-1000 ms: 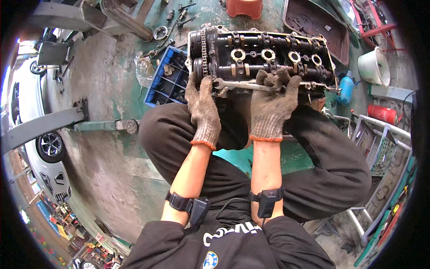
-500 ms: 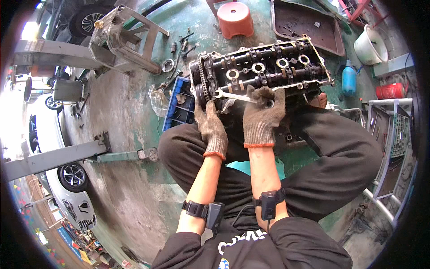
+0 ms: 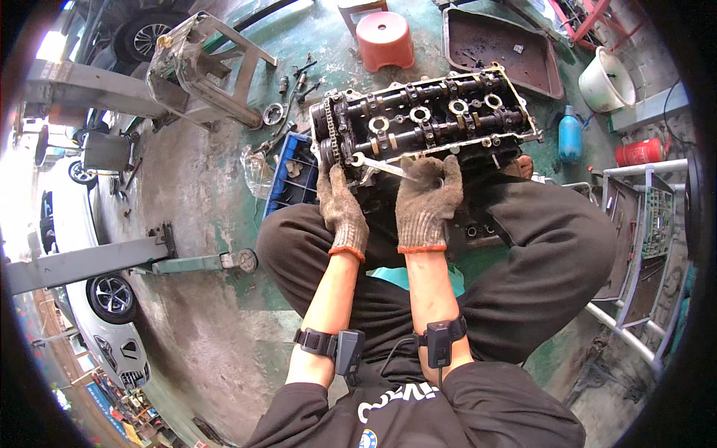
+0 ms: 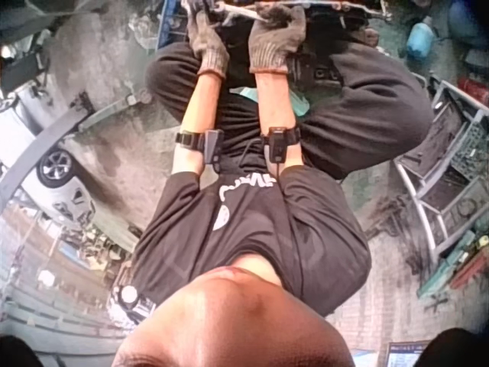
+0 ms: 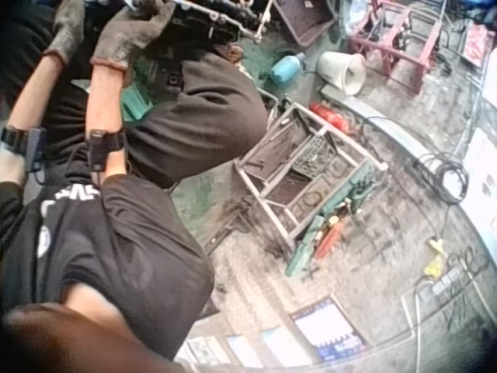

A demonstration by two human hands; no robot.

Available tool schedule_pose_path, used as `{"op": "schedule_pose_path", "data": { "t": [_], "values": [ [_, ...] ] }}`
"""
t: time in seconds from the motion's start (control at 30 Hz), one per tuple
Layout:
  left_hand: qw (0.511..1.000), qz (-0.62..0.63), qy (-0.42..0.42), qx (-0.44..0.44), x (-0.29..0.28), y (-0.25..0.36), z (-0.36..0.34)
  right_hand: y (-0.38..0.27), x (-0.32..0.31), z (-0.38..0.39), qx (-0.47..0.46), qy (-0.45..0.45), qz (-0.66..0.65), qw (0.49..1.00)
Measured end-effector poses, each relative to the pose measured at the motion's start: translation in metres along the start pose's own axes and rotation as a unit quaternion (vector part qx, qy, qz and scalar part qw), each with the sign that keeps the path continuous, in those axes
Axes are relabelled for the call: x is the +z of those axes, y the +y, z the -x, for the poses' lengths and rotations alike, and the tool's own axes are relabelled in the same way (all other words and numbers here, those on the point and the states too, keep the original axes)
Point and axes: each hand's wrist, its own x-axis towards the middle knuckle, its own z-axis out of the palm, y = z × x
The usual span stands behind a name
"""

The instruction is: The person sits on the floor and uses a wrench to loosen bolts on a cylinder head assembly. They put on gloves, then continue tightening bolts on the camshaft area with the wrench.

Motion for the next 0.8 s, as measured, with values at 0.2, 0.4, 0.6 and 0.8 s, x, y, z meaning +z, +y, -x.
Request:
{"op": "schedule_pose_path", "data": {
  "t": [0.2,0.4,0.6,0.8],
  "values": [
    [0.998,0.043,-0.023,-0.024,-0.002,0.006,0.004,0.003,-0.004,0.008,0.008,-0.022,-0.004,1.000],
    [0.996,0.078,-0.016,-0.038,0.006,0.020,0.010,0.005,-0.004,0.029,-0.028,-0.014,0.121,0.992],
    [0.997,0.032,0.000,-0.066,0.010,0.035,0.018,0.017,-0.016,0.057,-0.083,-0.046,0.280,0.955],
    [0.997,0.052,-0.019,-0.057,0.010,0.030,0.013,0.023,-0.030,0.060,-0.074,-0.007,0.300,0.951]
  ]
}}
